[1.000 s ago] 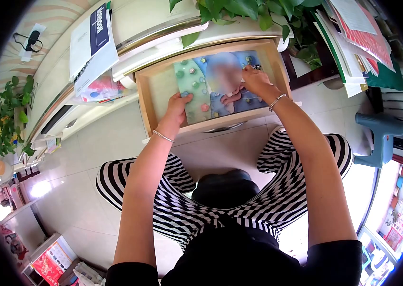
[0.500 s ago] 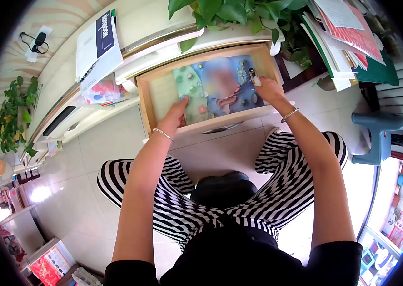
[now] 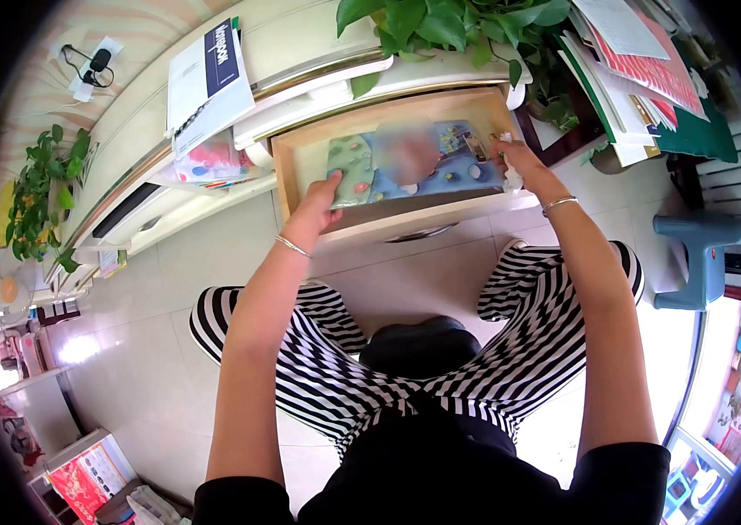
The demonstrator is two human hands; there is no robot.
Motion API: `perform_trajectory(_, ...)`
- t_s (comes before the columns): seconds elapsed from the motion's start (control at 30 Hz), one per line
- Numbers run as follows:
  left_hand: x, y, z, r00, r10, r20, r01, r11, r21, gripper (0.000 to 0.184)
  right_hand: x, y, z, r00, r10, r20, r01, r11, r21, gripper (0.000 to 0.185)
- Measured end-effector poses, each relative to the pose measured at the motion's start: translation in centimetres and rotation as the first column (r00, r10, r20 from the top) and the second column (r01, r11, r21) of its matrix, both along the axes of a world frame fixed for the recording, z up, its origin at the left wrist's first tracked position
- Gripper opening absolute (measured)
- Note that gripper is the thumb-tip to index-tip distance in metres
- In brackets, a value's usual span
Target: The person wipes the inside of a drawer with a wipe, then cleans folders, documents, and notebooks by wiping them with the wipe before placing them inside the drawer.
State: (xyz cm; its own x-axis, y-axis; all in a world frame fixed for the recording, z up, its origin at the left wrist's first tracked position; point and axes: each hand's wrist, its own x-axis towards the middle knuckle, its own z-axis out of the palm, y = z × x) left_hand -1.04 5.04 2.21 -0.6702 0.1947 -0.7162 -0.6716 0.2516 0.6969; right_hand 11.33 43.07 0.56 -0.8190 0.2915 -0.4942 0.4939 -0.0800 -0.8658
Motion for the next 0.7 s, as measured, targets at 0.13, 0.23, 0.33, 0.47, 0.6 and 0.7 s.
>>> perform_trajectory(0.13,1.1,-1.3,3.4,0.985,0.035,0.171,-0.079,0.963,0.258,0.027,0.3,-2.0,1.5,0.991,0.134,0.018,-0.132,0.934,0.332,0.026)
perform_trajectory(0.23,4.5,-2.5,7.0,0.970,0.059,0.236,-0.156,0.895,0.417,0.032,2.3,-4.2,5.3,0.988,0.156,-0.017,-0.148,0.963,0.226,0.031)
perform_trajectory(0.33,7.7,-4.1,10.2,0.979,0.044,0.200,-0.125,0.903,0.412,0.039,3.6,-3.9,6.2,0.974,0.227,0.001,-0.210,0.897,0.389,0.032)
perform_trajectory(0.47,13.1,-6.6,12.5,0.995,0.045,0.090,-0.087,0.834,0.544,0.045,6.2,-5.0,9.1,0.977,0.205,-0.063,-0.198,0.975,0.098,0.026)
perform_trajectory(0.6,18.5,-8.1,16.4,0.985,0.168,-0.030,-0.120,0.809,0.575,0.045,6.9,-7.9,14.7,0.954,0.282,-0.101,-0.276,0.959,0.067,0.027)
perform_trajectory(0.7,21.6,-10.7,19.1,0.942,0.264,-0.206,-0.069,0.754,0.653,0.045,6.9,-10.3,18.4,0.920,0.328,-0.215,-0.332,0.943,0.016,0.029)
